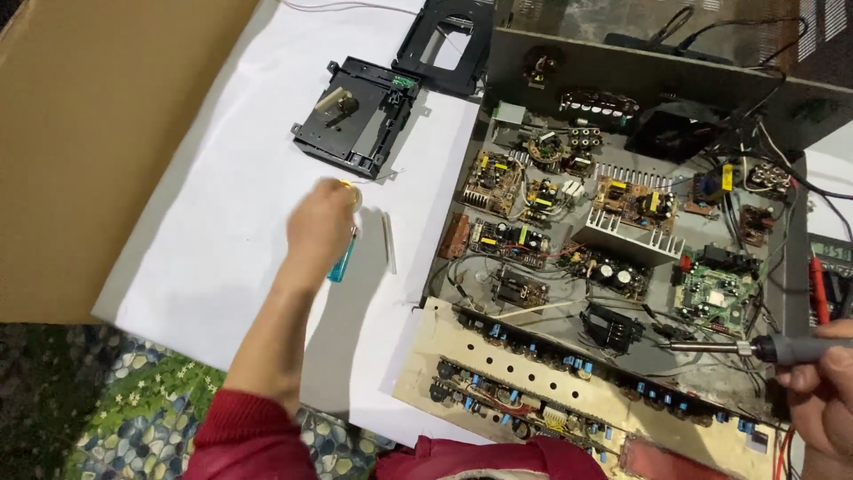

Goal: Soldering components on a circuit board and testing connections with a multimeter inside a disassembled electronic device.

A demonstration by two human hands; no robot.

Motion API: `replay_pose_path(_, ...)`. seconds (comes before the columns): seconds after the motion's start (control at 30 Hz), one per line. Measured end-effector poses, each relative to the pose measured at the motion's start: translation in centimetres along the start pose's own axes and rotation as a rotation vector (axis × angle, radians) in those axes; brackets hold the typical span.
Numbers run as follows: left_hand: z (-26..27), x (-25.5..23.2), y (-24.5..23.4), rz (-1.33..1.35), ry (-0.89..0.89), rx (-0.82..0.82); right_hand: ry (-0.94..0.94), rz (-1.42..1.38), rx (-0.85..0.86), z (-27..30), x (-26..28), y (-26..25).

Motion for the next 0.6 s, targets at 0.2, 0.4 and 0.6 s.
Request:
replay_pose_path(0.2, 0.0, 2.6, -5.6, 0.265, -0.499, -0.059, 0.008, -0.078, 0.005, 0.3, -1.1, -1.4)
replay_pose_path(0.4, 0.7, 2.2, -4.9, 0.347, -0.612, 0.111, 0.090, -0.082, -0.061, 0.6, -1.2, -0.7)
replay_pose_path(0.6, 1.4, 0.8, -3.5, 0.364, -0.503, 0.064, 0.026, -0.114, -0.035, 2.6, 5.2, 4.4)
Point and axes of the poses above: each hand's wrist, its own z-axis away from the middle knuckle, its own y-axis out of the palm, x = y × z, the point moved 9 cm from there along -z, towards the middle knuckle, and after that the axes turned 6 degrees about y, right-handed, at the moved point
